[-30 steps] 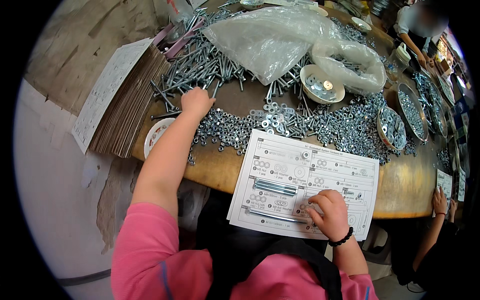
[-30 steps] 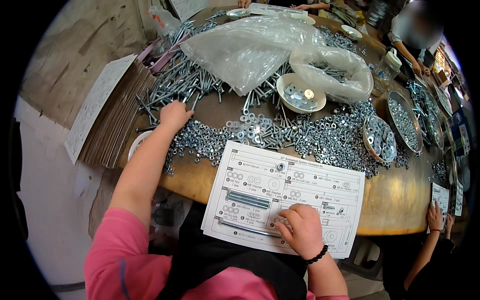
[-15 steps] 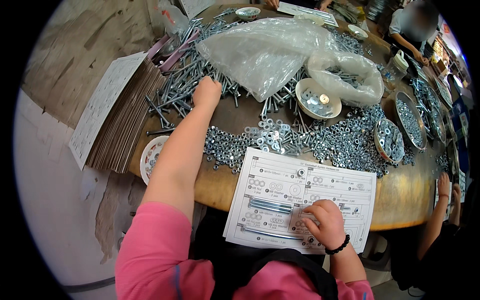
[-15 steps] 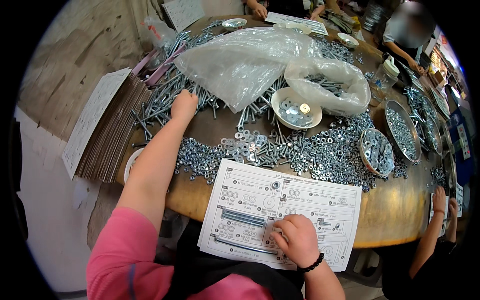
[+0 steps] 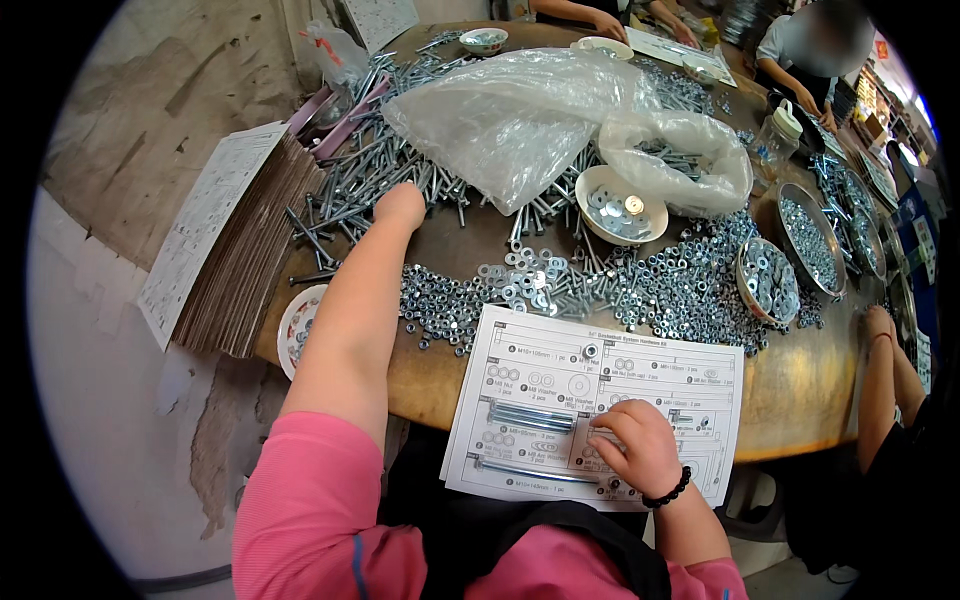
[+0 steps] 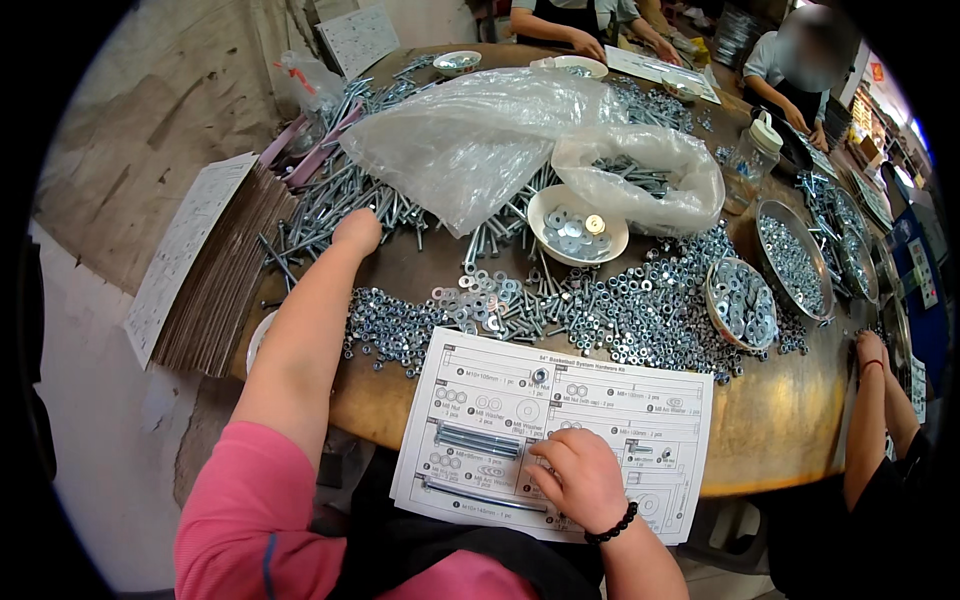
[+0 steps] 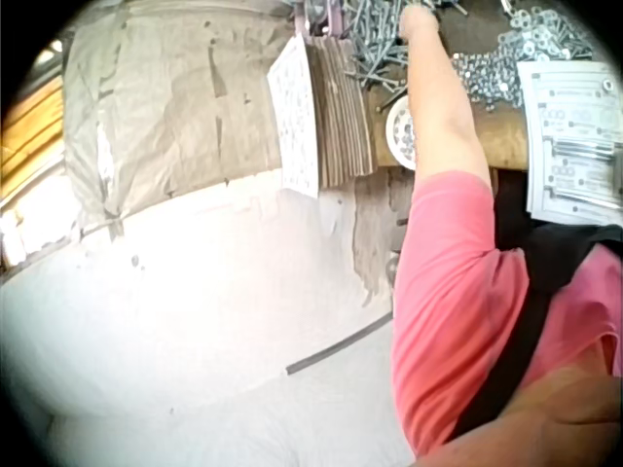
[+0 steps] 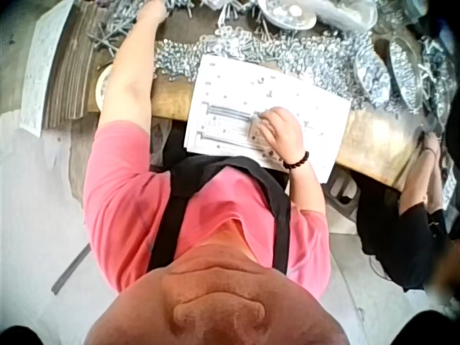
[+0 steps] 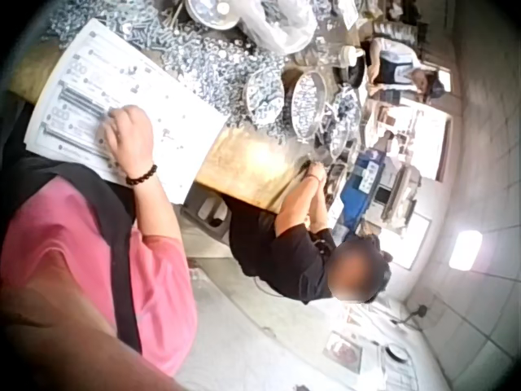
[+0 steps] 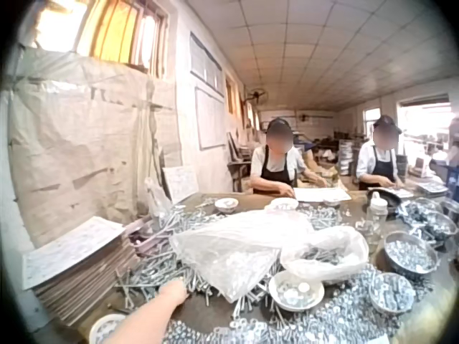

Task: The person sorts bolts, nuts, and washers from a large pile on a table and places them onto a printed sheet with labeled slots. They repeatedly pick individual fasteners, match them to the sheet, and arrange them in rows. Other workers are visible in the background performing similar tasks.

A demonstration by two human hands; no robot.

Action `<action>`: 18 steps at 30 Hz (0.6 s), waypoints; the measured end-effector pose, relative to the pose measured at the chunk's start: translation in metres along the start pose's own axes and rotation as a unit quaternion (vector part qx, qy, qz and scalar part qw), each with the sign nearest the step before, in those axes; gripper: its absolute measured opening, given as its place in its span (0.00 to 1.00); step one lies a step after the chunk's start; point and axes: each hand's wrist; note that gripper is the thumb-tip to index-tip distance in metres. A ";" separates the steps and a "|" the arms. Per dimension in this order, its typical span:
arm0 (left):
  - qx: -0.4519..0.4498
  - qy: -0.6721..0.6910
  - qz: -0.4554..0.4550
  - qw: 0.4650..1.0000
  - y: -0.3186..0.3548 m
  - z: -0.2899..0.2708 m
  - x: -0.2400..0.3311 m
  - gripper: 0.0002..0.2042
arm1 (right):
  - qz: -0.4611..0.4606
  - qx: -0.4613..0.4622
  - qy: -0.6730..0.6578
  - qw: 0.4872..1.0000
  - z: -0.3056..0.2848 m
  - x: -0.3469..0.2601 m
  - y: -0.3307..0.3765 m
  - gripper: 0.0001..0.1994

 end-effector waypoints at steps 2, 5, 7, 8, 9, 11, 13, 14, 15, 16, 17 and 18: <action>-0.013 -0.016 0.008 1.000 0.005 -0.002 -0.009 0.13 | -0.005 0.001 -0.010 1.000 0.001 -0.001 0.001 0.10; -0.092 0.021 -0.001 0.996 0.016 -0.017 -0.017 0.13 | -0.010 0.013 -0.017 1.000 0.002 -0.001 0.005 0.10; -0.111 0.115 -0.020 0.987 0.028 -0.020 -0.033 0.11 | -0.011 0.012 -0.025 1.000 0.002 0.000 0.008 0.10; -0.118 0.160 -0.009 0.980 0.035 -0.020 -0.041 0.10 | -0.007 0.011 -0.032 0.999 0.002 0.000 0.008 0.10; -0.124 0.203 0.000 0.971 0.046 -0.026 -0.048 0.10 | -0.005 0.010 -0.042 0.999 0.002 0.000 0.009 0.10; -0.169 0.316 -0.004 0.934 0.063 -0.029 -0.062 0.09 | 0.008 0.003 -0.071 0.997 0.004 0.001 0.010 0.09; -0.219 0.383 -0.003 0.897 0.084 -0.031 -0.065 0.09 | 0.028 -0.005 -0.110 0.994 0.008 0.003 0.009 0.08; -0.244 0.416 -0.002 0.876 0.096 -0.031 -0.065 0.09 | 0.053 -0.003 -0.153 0.987 0.010 0.001 0.006 0.08; -0.278 0.448 0.017 0.850 0.109 -0.030 -0.067 0.09 | 0.075 0.001 -0.198 0.977 0.013 -0.003 0.001 0.07; -0.313 0.479 0.039 0.819 0.124 -0.027 -0.067 0.09 | 0.100 0.005 -0.240 0.966 0.014 -0.004 -0.002 0.07; -0.343 0.511 0.057 0.786 0.142 -0.025 -0.063 0.10 | 0.112 -0.036 -0.259 0.959 0.016 -0.001 -0.002 0.11; -0.375 0.541 0.075 0.749 0.164 -0.024 -0.055 0.11 | 0.146 0.009 -0.345 0.927 0.023 0.001 -0.003 0.15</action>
Point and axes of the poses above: each hand's wrist, its own y-axis away from the middle knuckle, its own z-axis out of the palm, x = y × z, and after that the axes turned 14 degrees about -z, right-handed
